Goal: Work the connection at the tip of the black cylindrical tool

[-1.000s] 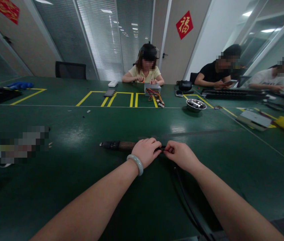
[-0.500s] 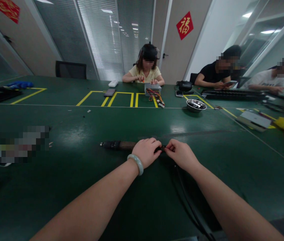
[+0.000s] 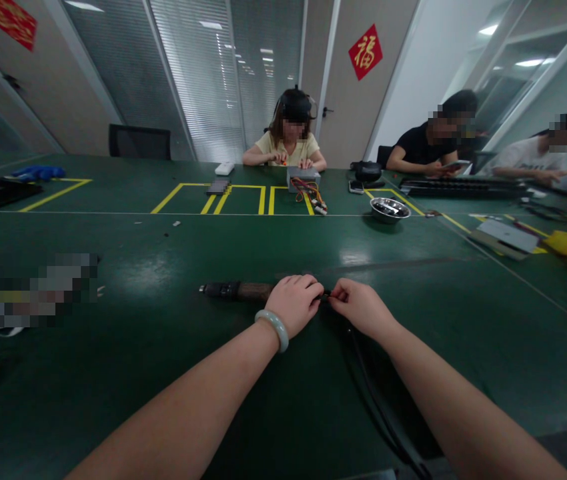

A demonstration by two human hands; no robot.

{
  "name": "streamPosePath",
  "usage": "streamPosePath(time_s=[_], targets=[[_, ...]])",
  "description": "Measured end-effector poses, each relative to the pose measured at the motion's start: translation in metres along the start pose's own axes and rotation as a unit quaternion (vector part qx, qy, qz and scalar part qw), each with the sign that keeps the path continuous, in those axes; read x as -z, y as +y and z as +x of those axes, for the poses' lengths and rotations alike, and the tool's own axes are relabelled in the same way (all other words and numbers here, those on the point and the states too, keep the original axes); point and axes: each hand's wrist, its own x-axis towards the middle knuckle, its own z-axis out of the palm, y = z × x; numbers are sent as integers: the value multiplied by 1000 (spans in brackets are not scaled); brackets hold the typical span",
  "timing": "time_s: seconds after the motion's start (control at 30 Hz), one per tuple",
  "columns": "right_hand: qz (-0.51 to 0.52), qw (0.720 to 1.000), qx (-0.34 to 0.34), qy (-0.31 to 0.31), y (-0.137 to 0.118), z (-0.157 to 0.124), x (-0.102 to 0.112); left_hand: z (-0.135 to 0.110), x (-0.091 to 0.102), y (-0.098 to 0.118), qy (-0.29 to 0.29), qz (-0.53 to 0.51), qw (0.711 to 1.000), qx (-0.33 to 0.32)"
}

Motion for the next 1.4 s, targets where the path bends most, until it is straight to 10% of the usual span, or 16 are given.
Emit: streamPosePath(time_s=[0.7, 1.2, 1.4], targets=[[79, 996, -4, -45, 5, 2, -1, 1, 0, -3, -21, -23, 999, 17], [52, 996, 55, 46, 3, 1, -5, 2, -1, -5, -25, -25, 999, 10], [147, 988, 39, -21, 7, 5, -10, 1, -3, -5, -19, -28, 999, 15]])
